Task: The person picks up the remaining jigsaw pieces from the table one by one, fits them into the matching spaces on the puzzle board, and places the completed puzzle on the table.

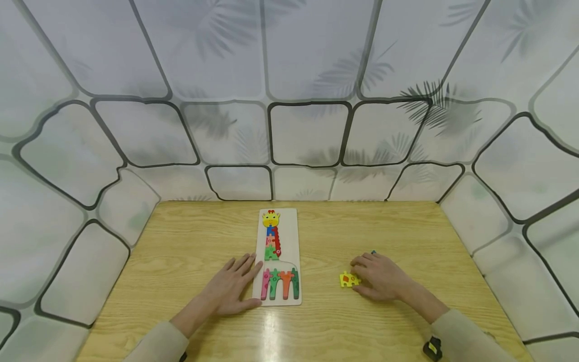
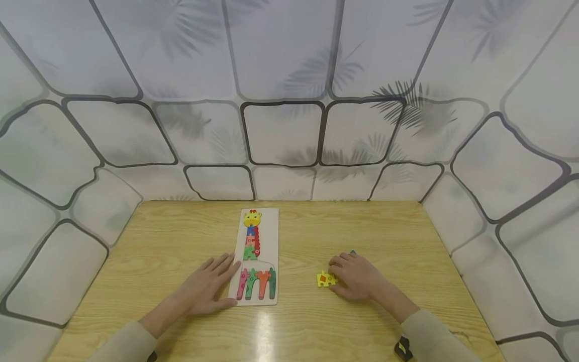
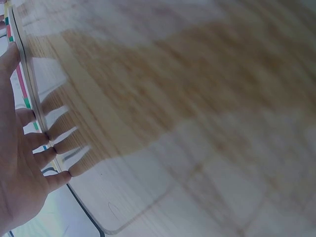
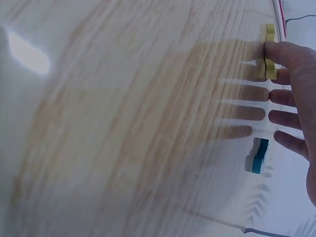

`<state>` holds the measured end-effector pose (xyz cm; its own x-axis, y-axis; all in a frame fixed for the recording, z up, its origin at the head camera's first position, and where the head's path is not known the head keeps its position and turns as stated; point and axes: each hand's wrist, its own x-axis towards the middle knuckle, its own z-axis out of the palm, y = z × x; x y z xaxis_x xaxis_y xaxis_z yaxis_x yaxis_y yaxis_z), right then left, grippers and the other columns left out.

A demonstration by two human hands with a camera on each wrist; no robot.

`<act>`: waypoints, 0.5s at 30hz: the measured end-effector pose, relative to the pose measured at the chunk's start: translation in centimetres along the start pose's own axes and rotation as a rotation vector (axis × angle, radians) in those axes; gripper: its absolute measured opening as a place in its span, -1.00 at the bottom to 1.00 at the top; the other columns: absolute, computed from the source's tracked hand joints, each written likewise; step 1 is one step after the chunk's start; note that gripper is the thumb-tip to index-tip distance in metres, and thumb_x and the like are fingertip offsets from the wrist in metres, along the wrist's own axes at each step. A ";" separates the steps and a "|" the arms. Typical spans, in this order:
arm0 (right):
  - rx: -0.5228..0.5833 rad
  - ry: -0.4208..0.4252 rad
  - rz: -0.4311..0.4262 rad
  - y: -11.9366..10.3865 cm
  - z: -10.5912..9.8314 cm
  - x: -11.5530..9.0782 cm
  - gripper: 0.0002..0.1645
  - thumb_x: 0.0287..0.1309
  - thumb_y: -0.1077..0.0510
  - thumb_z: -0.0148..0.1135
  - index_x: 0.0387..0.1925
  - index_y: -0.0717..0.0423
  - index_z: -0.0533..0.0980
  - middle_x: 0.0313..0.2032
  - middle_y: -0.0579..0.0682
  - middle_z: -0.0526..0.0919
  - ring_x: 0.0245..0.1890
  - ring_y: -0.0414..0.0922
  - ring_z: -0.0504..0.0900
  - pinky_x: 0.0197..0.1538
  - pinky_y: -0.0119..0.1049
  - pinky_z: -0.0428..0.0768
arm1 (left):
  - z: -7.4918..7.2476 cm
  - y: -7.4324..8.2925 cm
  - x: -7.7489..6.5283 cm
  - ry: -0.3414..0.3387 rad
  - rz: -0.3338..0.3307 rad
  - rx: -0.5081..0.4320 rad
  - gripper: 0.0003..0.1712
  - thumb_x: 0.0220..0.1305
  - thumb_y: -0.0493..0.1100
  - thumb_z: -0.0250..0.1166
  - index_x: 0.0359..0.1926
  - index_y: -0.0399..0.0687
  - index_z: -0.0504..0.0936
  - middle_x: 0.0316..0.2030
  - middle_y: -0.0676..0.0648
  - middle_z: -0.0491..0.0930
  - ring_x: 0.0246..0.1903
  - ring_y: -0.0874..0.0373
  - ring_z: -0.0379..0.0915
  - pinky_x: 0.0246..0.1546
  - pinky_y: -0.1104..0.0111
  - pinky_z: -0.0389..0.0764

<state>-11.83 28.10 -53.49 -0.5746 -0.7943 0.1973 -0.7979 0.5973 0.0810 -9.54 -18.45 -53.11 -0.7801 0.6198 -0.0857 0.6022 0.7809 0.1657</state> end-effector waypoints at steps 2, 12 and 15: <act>-0.002 0.005 -0.004 0.0 0.1 0.0 -0.61 0.32 -0.24 0.38 -0.06 -0.08 0.69 0.00 -0.08 0.75 -0.03 -0.11 0.71 -0.02 -0.15 0.75 | 0.0 0.0 0.0 0.000 0.000 0.001 0.10 0.38 0.57 0.05 0.66 -0.02 0.19 0.64 -0.26 0.16 0.64 -0.23 0.10 0.59 -0.20 0.27; -0.006 0.050 -0.023 0.2 0.1 -0.1 -0.62 0.27 -0.26 0.42 -0.12 -0.11 0.67 -0.05 -0.11 0.76 -0.07 -0.14 0.71 -0.05 -0.18 0.75 | 0.0 0.0 0.0 0.003 0.004 0.002 0.10 0.38 0.57 0.05 0.66 -0.03 0.19 0.64 -0.27 0.16 0.64 -0.24 0.10 0.59 -0.21 0.27; -0.008 0.055 -0.024 0.2 0.2 -0.1 -0.62 0.27 -0.28 0.43 -0.13 -0.12 0.67 -0.05 -0.12 0.76 -0.08 -0.15 0.71 -0.06 -0.20 0.74 | 0.0 0.0 0.0 0.001 0.001 0.000 0.10 0.38 0.58 0.04 0.66 -0.03 0.19 0.64 -0.27 0.16 0.64 -0.24 0.10 0.59 -0.20 0.27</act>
<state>-11.97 28.23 -53.66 -0.5444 -0.8012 0.2482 -0.8097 0.5793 0.0941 -9.58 -18.46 -53.13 -0.7795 0.6207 -0.0843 0.6033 0.7801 0.1656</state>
